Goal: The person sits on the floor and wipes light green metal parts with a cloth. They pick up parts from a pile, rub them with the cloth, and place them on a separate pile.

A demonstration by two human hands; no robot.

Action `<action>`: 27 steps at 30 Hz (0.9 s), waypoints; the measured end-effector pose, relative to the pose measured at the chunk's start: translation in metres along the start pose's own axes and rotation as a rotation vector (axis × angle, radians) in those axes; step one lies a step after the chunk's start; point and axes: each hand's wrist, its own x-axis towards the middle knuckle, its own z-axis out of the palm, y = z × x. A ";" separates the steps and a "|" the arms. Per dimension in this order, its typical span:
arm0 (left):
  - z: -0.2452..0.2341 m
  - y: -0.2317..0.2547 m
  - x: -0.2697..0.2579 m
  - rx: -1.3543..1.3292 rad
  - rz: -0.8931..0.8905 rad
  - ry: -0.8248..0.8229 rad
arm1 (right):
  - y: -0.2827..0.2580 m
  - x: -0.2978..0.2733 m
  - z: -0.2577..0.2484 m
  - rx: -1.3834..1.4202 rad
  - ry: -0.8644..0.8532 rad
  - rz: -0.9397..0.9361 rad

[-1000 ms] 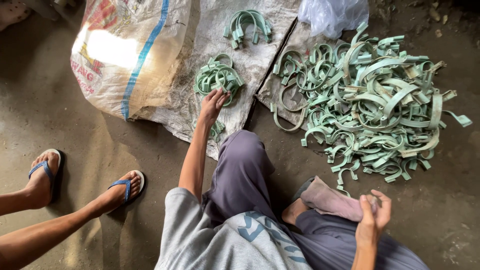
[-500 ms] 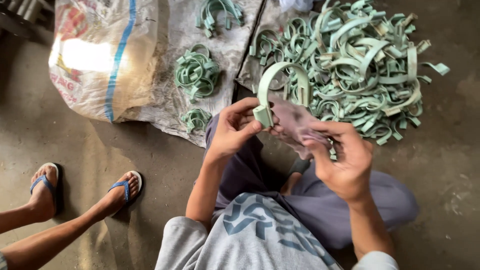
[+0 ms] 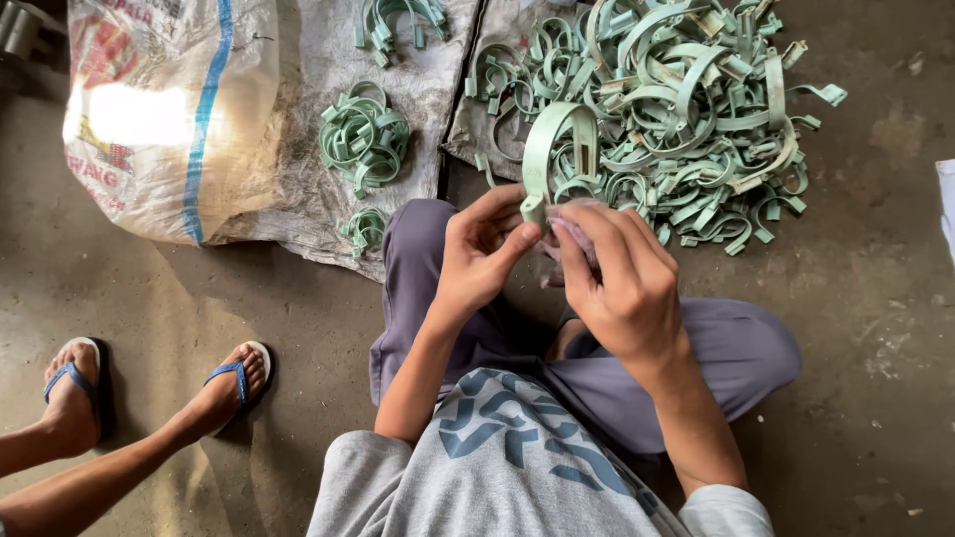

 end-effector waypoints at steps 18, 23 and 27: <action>0.016 -0.061 0.067 0.194 -0.005 0.034 | 0.098 -0.035 0.045 -0.295 -0.127 -0.006; 0.024 -0.071 0.069 0.286 0.037 0.075 | 0.111 -0.062 0.062 -0.265 -0.107 0.077; 0.024 -0.081 0.068 0.384 0.076 0.071 | 0.107 -0.048 0.058 -0.090 0.019 0.181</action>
